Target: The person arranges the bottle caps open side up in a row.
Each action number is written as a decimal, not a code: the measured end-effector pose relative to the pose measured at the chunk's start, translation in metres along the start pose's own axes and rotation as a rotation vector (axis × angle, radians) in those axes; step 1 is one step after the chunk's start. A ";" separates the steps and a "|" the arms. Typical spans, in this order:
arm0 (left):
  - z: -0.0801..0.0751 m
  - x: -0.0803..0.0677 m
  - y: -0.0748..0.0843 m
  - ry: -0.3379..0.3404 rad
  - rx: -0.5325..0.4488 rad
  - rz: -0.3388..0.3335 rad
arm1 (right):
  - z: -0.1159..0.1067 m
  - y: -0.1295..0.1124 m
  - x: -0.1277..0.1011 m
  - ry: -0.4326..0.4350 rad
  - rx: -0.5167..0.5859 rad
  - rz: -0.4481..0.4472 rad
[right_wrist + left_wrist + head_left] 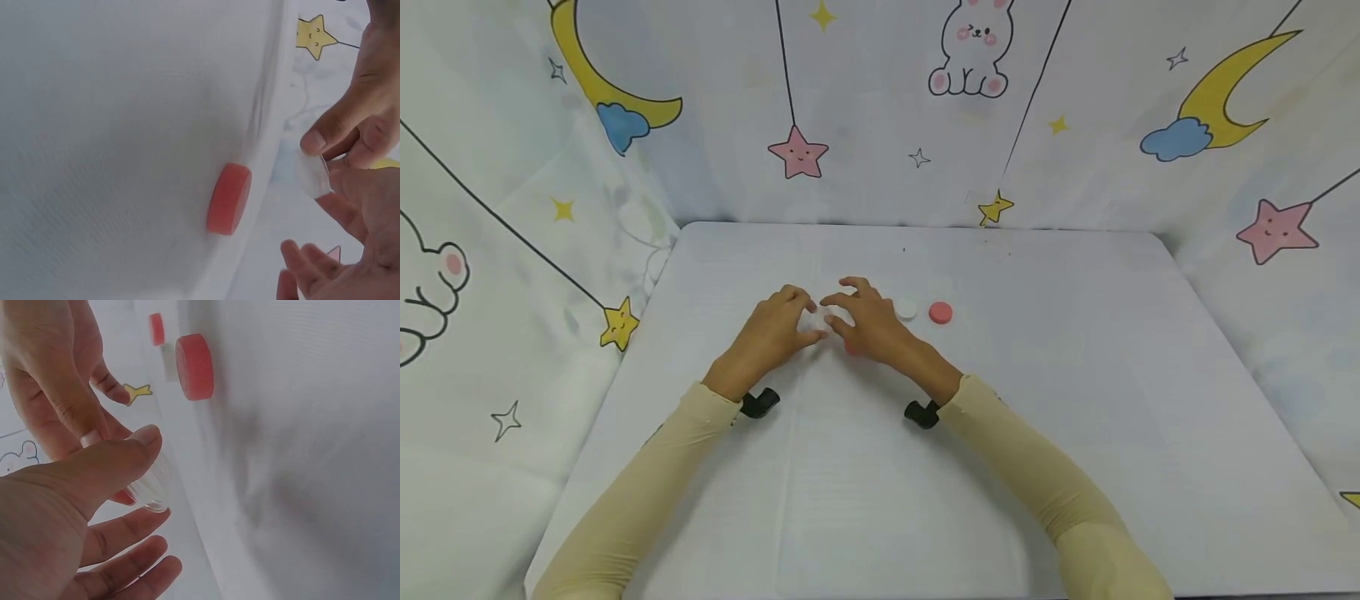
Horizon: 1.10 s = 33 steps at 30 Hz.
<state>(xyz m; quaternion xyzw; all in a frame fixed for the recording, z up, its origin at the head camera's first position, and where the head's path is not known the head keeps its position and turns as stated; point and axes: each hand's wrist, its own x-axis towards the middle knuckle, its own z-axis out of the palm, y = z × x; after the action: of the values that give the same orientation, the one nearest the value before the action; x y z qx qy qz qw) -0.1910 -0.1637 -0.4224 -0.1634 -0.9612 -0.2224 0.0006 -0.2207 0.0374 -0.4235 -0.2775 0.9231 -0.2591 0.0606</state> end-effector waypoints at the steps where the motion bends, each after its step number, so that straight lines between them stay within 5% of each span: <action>1: 0.000 0.000 0.000 -0.002 0.004 0.004 | -0.001 0.001 0.000 -0.015 -0.009 -0.002; 12: 0.005 0.002 -0.001 -0.013 0.064 0.040 | -0.003 0.008 0.004 -0.120 -0.038 0.019; 33: 0.019 0.001 -0.005 -0.046 0.121 0.016 | 0.018 0.009 0.006 -0.128 -0.125 0.029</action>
<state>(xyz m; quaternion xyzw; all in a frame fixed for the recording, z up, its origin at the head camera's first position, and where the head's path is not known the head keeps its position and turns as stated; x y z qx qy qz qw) -0.1919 -0.1595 -0.4416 -0.1756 -0.9713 -0.1602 -0.0099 -0.2254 0.0332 -0.4434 -0.2835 0.9357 -0.1815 0.1060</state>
